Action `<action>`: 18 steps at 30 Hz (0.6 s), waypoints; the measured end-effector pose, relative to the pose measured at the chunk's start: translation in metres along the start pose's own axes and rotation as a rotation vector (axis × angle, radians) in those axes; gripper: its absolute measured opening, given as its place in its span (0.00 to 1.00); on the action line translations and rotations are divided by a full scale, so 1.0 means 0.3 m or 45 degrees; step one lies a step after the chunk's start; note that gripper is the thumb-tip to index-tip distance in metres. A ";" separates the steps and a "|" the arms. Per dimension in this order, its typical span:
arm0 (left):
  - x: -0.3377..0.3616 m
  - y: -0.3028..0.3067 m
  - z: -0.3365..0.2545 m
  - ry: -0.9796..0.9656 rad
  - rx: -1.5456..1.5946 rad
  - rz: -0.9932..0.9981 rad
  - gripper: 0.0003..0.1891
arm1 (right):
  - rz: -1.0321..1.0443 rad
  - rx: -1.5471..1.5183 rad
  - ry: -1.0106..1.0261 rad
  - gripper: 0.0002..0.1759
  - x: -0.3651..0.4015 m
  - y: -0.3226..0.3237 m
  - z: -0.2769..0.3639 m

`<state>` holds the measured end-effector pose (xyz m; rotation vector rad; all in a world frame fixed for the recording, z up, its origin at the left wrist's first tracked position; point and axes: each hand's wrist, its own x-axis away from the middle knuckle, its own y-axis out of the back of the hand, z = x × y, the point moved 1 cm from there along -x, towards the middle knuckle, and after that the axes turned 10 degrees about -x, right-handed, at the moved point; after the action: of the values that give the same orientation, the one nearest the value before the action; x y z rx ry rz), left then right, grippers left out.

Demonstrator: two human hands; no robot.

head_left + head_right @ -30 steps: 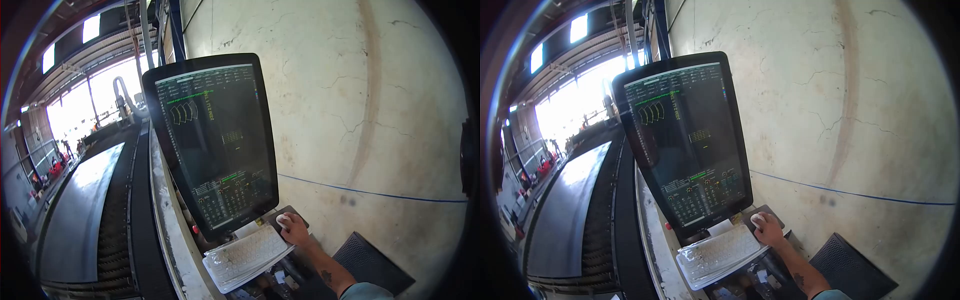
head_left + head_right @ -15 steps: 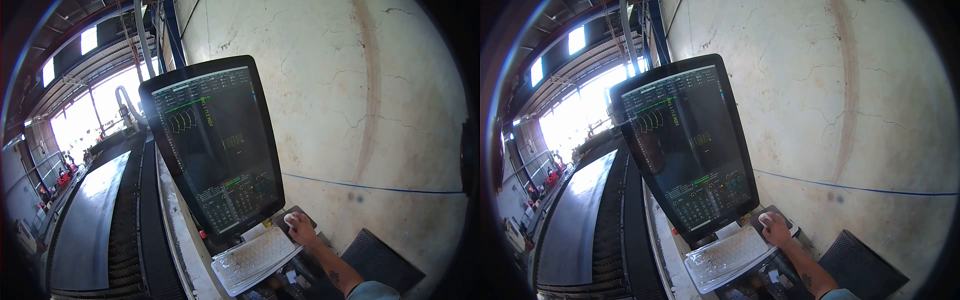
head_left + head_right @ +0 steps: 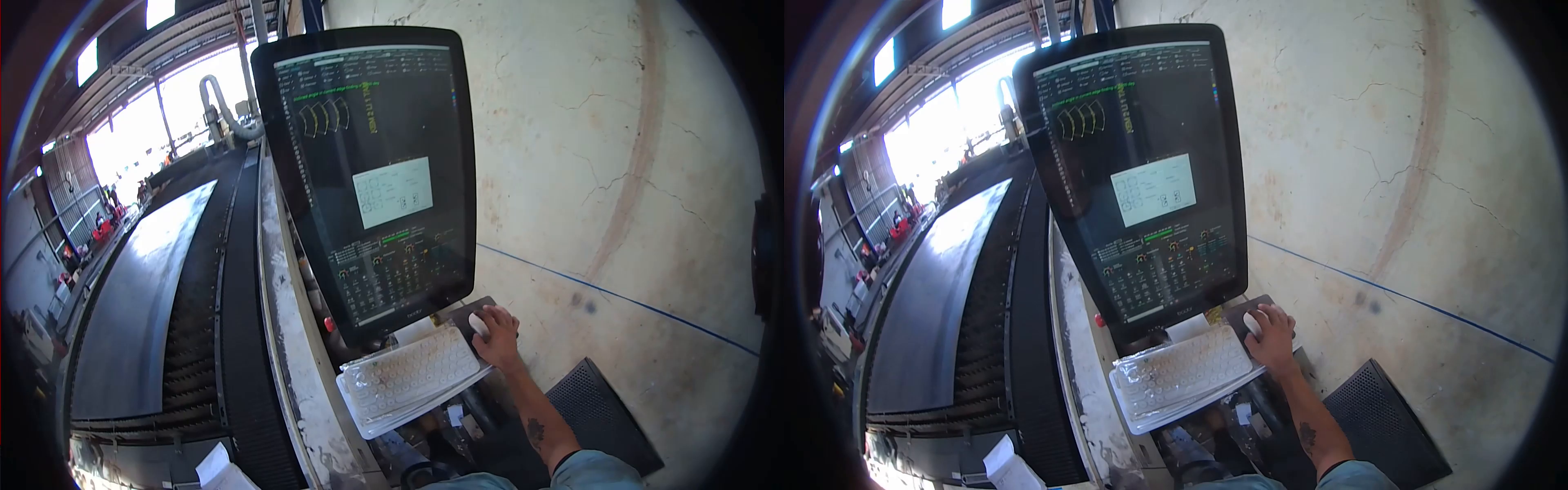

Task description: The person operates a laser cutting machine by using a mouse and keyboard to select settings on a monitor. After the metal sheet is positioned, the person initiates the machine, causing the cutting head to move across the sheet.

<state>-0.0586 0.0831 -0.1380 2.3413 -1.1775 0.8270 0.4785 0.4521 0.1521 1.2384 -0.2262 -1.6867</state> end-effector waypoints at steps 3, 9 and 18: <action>0.011 0.037 0.070 0.048 0.346 0.018 0.20 | -0.010 -0.050 0.134 0.29 0.009 -0.011 0.046; 0.023 0.140 0.270 -0.059 0.574 0.182 0.21 | 0.515 -0.243 0.234 0.29 0.122 -0.124 0.366; -0.020 0.103 0.243 0.130 1.031 0.311 0.22 | 0.658 -0.121 0.225 0.34 0.135 -0.242 0.513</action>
<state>-0.0628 0.0271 -0.1940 2.7217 -1.2530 1.7537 0.3121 0.3981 0.1516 1.1312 -0.3231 -1.1261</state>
